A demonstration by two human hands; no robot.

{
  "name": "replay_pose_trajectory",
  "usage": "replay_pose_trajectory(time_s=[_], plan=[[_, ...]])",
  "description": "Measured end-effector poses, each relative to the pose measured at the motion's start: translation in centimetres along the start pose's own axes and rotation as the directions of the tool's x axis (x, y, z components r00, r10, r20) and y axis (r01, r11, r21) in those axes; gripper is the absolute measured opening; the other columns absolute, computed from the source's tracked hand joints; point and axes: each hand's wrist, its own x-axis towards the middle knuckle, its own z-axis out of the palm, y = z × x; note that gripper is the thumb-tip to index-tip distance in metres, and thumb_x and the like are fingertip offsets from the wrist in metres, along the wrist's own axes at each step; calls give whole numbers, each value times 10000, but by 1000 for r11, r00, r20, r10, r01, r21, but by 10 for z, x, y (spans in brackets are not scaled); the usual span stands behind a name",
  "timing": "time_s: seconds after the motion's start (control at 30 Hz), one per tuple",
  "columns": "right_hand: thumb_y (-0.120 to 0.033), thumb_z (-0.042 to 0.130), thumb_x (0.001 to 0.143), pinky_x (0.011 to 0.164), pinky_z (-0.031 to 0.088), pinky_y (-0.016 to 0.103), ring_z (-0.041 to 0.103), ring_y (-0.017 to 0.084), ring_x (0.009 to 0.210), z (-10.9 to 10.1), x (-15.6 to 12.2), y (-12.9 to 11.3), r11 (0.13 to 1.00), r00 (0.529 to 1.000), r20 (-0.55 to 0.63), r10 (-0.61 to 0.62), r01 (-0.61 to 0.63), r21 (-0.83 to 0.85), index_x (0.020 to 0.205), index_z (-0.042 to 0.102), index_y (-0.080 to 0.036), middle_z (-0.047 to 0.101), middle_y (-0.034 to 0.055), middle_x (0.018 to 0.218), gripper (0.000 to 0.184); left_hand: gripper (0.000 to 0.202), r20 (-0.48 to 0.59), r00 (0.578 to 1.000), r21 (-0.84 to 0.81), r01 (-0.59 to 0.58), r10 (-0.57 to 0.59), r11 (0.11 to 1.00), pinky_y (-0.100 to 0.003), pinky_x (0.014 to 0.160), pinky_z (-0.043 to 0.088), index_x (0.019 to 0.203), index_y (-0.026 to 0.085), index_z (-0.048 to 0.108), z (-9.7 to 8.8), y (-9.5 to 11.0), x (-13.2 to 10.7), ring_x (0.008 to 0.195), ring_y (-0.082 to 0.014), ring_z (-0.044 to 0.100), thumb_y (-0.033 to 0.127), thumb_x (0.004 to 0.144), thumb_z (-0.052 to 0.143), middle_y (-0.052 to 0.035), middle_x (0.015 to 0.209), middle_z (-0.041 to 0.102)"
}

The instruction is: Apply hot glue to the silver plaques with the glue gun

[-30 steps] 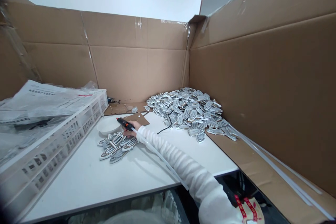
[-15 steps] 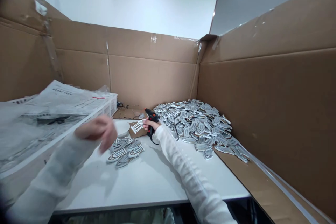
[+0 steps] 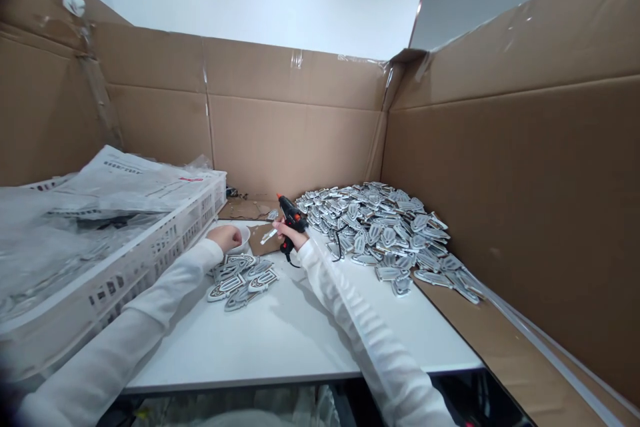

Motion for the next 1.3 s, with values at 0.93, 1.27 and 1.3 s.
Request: replay_pose_trajectory(time_s=[0.93,1.27,1.3], plan=[[-251,663,519,607,462,274,582,147,656,10,-12,6,999,998,-66,-15,12,-42,632,465,-177,629,28,735,239,255,-314,948,-410,-93,-45,907,-290,660,437,857,138,640,-11,10,-3,697,-207,620,283,763,452,-112,769,661],[-260,632,526,606,472,306,567,156,618,2,-2,24,990,964,-236,-121,100,-101,635,480,-181,619,38,718,203,390,-254,961,-912,-200,-110,357,-221,523,467,976,73,599,-11,17,0,589,-123,571,199,609,566,-69,721,646],[-262,635,523,600,471,304,569,159,622,3,-2,25,990,965,-236,-119,98,-98,633,481,-182,620,39,717,205,363,-301,942,-874,-209,-151,439,-228,526,471,960,80,610,-11,12,1,604,-130,573,197,622,548,-70,733,646]])
